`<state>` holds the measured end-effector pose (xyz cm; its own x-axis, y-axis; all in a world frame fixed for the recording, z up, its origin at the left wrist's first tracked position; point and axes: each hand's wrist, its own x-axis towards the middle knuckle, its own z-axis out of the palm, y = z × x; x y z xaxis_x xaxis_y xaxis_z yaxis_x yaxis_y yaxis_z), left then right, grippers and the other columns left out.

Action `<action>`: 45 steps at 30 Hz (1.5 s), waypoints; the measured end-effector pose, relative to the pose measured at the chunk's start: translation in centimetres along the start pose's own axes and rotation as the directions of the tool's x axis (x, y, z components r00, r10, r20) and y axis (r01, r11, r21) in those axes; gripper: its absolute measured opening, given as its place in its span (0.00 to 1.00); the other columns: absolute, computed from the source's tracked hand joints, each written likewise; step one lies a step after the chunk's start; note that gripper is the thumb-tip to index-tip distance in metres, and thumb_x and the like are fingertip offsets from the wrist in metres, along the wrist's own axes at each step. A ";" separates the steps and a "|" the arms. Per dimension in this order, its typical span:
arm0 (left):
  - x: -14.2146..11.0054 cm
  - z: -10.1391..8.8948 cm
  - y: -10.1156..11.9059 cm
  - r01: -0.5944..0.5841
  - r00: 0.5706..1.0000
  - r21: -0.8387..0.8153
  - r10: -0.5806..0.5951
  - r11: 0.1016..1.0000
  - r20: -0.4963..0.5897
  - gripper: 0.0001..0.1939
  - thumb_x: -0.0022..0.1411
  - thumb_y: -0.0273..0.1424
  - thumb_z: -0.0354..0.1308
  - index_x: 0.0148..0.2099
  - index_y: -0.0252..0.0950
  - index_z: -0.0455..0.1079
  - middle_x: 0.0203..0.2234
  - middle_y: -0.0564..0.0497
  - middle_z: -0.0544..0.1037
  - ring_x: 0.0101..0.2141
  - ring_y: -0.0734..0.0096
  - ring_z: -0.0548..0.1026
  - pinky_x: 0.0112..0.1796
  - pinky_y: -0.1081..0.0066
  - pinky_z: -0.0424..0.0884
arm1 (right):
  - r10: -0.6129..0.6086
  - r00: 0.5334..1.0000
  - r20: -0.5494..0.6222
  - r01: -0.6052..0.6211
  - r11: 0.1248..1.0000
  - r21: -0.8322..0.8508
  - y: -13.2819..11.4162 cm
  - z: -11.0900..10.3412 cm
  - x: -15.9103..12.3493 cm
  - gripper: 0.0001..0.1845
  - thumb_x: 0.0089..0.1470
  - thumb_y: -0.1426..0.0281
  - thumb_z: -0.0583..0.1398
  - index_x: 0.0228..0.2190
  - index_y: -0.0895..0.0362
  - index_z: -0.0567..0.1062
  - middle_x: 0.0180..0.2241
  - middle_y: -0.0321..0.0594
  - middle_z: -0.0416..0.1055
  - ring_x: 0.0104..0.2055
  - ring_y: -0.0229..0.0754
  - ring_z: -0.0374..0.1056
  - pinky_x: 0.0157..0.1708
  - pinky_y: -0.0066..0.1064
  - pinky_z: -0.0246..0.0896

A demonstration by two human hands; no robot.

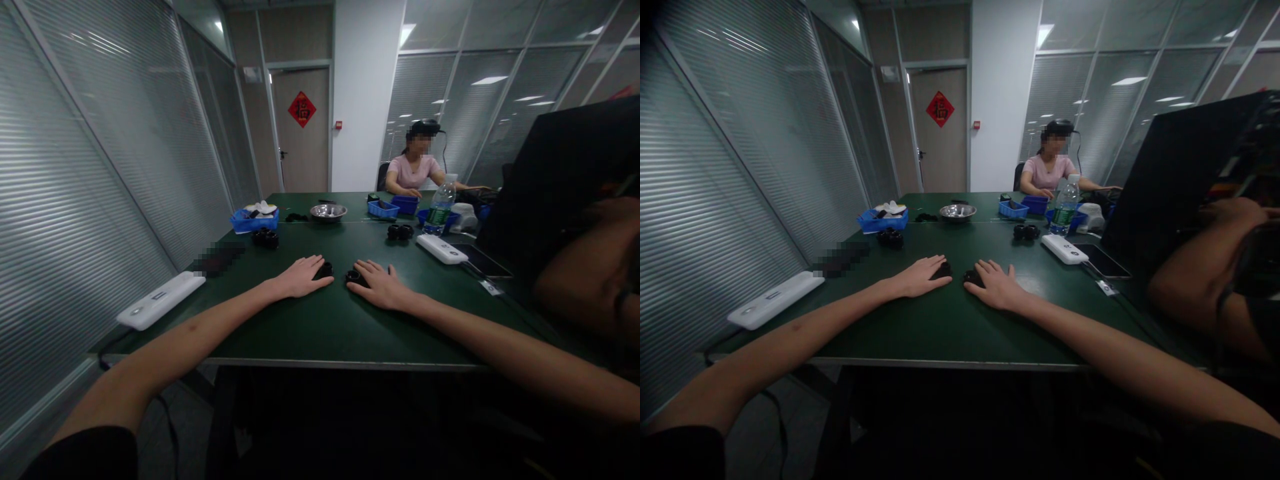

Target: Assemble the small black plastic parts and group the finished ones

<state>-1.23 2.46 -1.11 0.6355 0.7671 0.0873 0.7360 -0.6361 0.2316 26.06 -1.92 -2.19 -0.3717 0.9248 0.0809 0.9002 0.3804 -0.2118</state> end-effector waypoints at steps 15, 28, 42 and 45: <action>0.0 0.0 0.2 0.008 1.000 0.020 -0.008 1.000 -0.005 0.48 0.68 0.62 0.40 0.73 0.27 0.54 0.72 0.34 0.53 0.71 0.46 0.53 0.68 0.54 0.46 | 0.001 1.000 -0.004 -0.001 1.000 -0.013 -0.5 -0.4 -0.3 0.45 0.65 0.41 0.46 0.70 0.57 0.55 0.73 0.53 0.47 0.74 0.65 0.43 0.65 0.75 0.34; 0.0 -0.3 0.1 -0.075 0.979 -0.272 0.018 0.959 -0.203 0.29 0.62 0.53 0.60 0.56 0.38 0.71 0.51 0.45 0.78 0.51 0.55 0.76 0.53 0.59 0.71 | -0.024 0.993 -0.112 0.034 0.996 0.088 -0.8 -1.1 -0.7 0.30 0.63 0.46 0.56 0.56 0.53 0.69 0.62 0.52 0.67 0.64 0.63 0.61 0.61 0.75 0.44; 0.0 -0.4 1.2 -0.049 0.962 -0.363 -0.054 0.931 -0.269 0.25 0.57 0.44 0.65 0.53 0.38 0.69 0.42 0.47 0.76 0.41 0.61 0.75 0.42 0.63 0.72 | -0.027 0.968 -0.250 0.059 0.991 0.121 -0.5 -1.2 -0.4 0.20 0.57 0.54 0.65 0.46 0.53 0.75 0.47 0.45 0.76 0.47 0.53 0.72 0.47 0.45 0.66; 0.0 -0.4 1.1 -0.059 0.963 -0.368 -0.043 0.928 -0.265 0.24 0.58 0.44 0.65 0.52 0.37 0.69 0.42 0.47 0.76 0.41 0.61 0.74 0.42 0.64 0.72 | -0.030 0.969 -0.247 0.063 0.990 0.125 -0.4 -1.1 -0.3 0.21 0.57 0.54 0.65 0.46 0.53 0.75 0.46 0.45 0.76 0.47 0.52 0.72 0.46 0.44 0.66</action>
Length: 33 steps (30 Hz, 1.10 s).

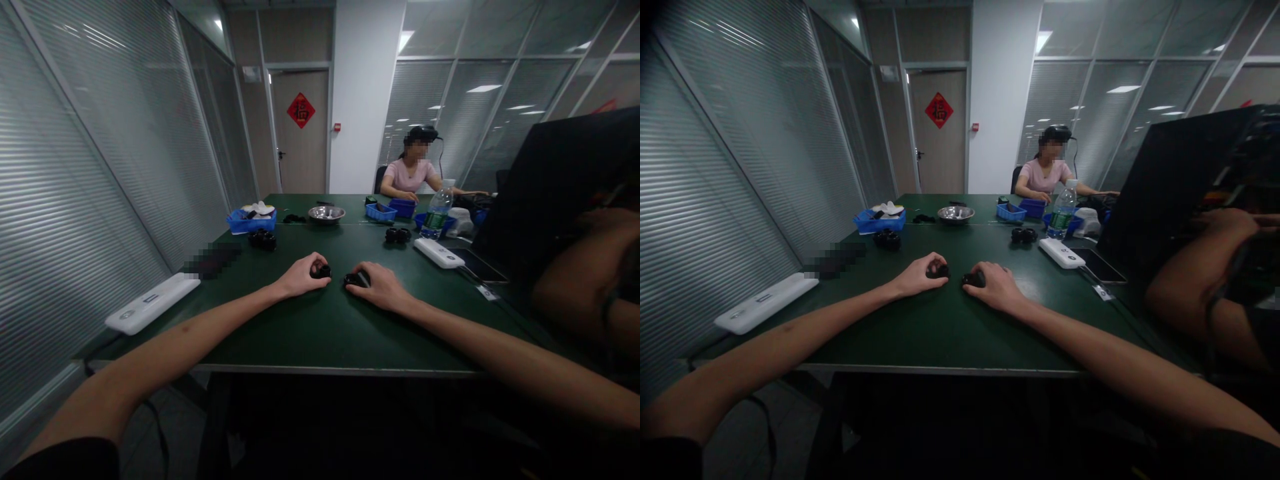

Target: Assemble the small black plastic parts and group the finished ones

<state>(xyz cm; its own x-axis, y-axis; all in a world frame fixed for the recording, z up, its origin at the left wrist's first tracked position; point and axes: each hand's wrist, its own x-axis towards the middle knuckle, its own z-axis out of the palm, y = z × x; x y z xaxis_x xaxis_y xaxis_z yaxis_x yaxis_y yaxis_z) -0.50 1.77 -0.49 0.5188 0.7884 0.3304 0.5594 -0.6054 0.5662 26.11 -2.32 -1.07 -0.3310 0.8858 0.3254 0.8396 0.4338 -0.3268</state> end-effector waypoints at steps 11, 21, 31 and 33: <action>0.0 -0.1 -0.4 -0.003 1.000 -0.064 0.004 0.998 0.016 0.25 0.57 0.44 0.67 0.52 0.38 0.70 0.44 0.48 0.78 0.43 0.61 0.77 0.43 0.64 0.72 | -0.024 1.000 -0.001 0.024 1.000 0.004 0.3 0.3 0.1 0.20 0.58 0.55 0.65 0.45 0.54 0.75 0.45 0.45 0.76 0.45 0.51 0.72 0.46 0.43 0.67; 0.0 -0.1 -0.4 -0.029 0.995 -0.217 0.048 0.976 0.084 0.29 0.57 0.42 0.69 0.56 0.39 0.63 0.49 0.46 0.80 0.50 0.59 0.79 0.51 0.61 0.71 | -0.340 0.941 -0.010 0.339 0.939 -0.053 -1.1 -0.9 1.6 0.24 0.61 0.73 0.61 0.58 0.52 0.70 0.50 0.45 0.70 0.45 0.47 0.72 0.46 0.39 0.71; 0.0 -0.2 -0.5 -0.034 0.989 -0.277 0.071 0.960 0.126 0.31 0.58 0.40 0.67 0.60 0.40 0.59 0.53 0.45 0.80 0.53 0.58 0.79 0.55 0.59 0.70 | -0.593 0.802 0.071 0.597 0.799 -0.073 -3.4 0.1 1.8 0.33 0.62 0.80 0.53 0.66 0.51 0.63 0.64 0.49 0.61 0.63 0.54 0.62 0.60 0.52 0.67; 0.0 -0.3 -0.4 -0.040 0.989 -0.268 0.076 0.963 0.125 0.31 0.58 0.40 0.67 0.59 0.40 0.60 0.53 0.45 0.80 0.53 0.58 0.78 0.55 0.59 0.69 | -0.581 0.811 0.066 0.585 0.807 -0.080 -3.3 0.3 1.6 0.33 0.62 0.79 0.54 0.67 0.53 0.61 0.64 0.50 0.63 0.63 0.54 0.63 0.60 0.52 0.67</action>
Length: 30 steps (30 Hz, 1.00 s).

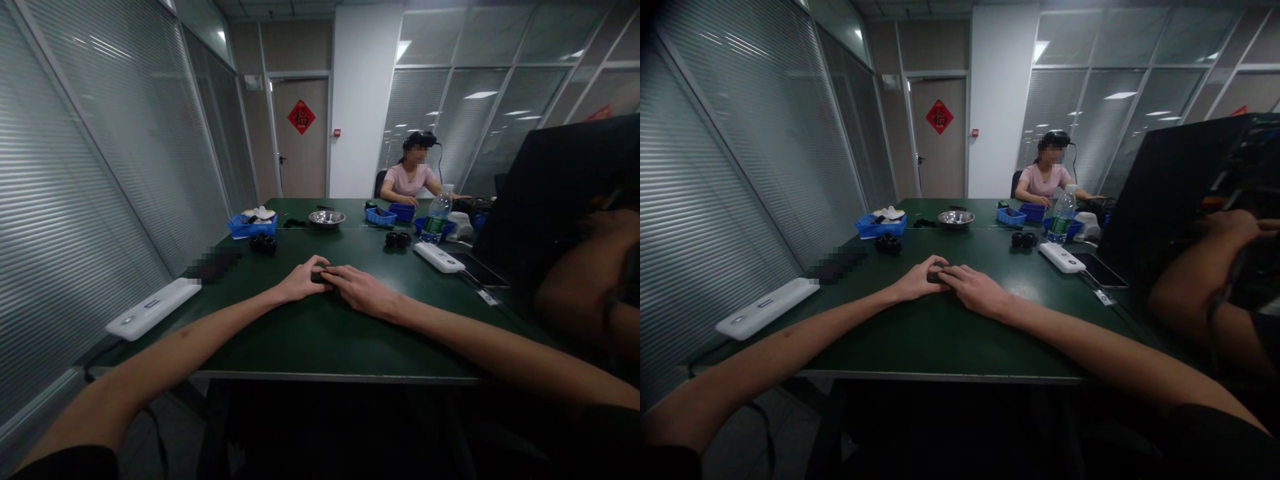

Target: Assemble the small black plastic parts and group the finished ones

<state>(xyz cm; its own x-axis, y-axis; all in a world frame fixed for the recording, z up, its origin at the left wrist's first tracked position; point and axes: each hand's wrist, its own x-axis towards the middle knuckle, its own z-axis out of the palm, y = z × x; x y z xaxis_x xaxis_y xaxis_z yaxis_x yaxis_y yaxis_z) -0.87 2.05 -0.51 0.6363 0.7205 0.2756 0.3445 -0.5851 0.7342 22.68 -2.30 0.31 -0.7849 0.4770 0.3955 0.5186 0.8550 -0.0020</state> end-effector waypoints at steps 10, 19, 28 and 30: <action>-0.1 0.4 0.8 -0.032 0.997 0.111 0.040 0.993 -0.066 0.29 0.58 0.39 0.67 0.59 0.38 0.65 0.55 0.44 0.76 0.53 0.58 0.76 0.52 0.63 0.71 | 0.009 0.999 -0.032 -0.006 0.996 0.089 -0.9 -0.2 -1.4 0.37 0.65 0.72 0.56 0.71 0.55 0.53 0.71 0.48 0.53 0.71 0.53 0.56 0.68 0.52 0.58; 0.1 -0.6 -0.2 -0.041 0.996 0.185 0.054 0.982 -0.065 0.27 0.61 0.39 0.64 0.60 0.39 0.63 0.52 0.45 0.76 0.52 0.59 0.76 0.52 0.62 0.72 | 0.107 0.991 -0.075 -0.095 0.984 0.148 -1.0 0.1 -1.4 0.39 0.63 0.74 0.57 0.71 0.48 0.53 0.73 0.43 0.47 0.72 0.53 0.53 0.69 0.53 0.56; 0.8 -7.9 -5.1 0.389 0.920 0.433 -0.326 0.813 -0.216 0.31 0.55 0.37 0.66 0.59 0.37 0.64 0.50 0.42 0.77 0.47 0.56 0.79 0.45 0.64 0.73 | 0.192 0.980 -0.051 -0.181 0.967 0.178 -0.7 0.2 -1.5 0.37 0.64 0.72 0.56 0.70 0.50 0.52 0.71 0.45 0.51 0.70 0.53 0.57 0.67 0.51 0.58; 0.4 -10.3 -5.9 0.499 0.867 0.484 -0.409 0.719 -0.286 0.30 0.52 0.36 0.68 0.55 0.37 0.66 0.50 0.40 0.77 0.47 0.53 0.78 0.44 0.63 0.73 | 0.203 0.978 -0.047 -0.191 0.964 0.183 -0.8 0.1 -1.4 0.37 0.64 0.71 0.56 0.70 0.51 0.52 0.71 0.47 0.53 0.69 0.53 0.57 0.67 0.51 0.59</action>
<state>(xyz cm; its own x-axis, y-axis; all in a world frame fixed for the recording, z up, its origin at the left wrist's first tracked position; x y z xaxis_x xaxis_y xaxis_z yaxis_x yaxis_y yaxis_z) -9.73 9.67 1.65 0.2134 0.9700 0.1160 0.8993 -0.2415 0.3646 23.35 -3.59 -0.37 -0.6468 0.6304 0.4292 0.5881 0.7706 -0.2456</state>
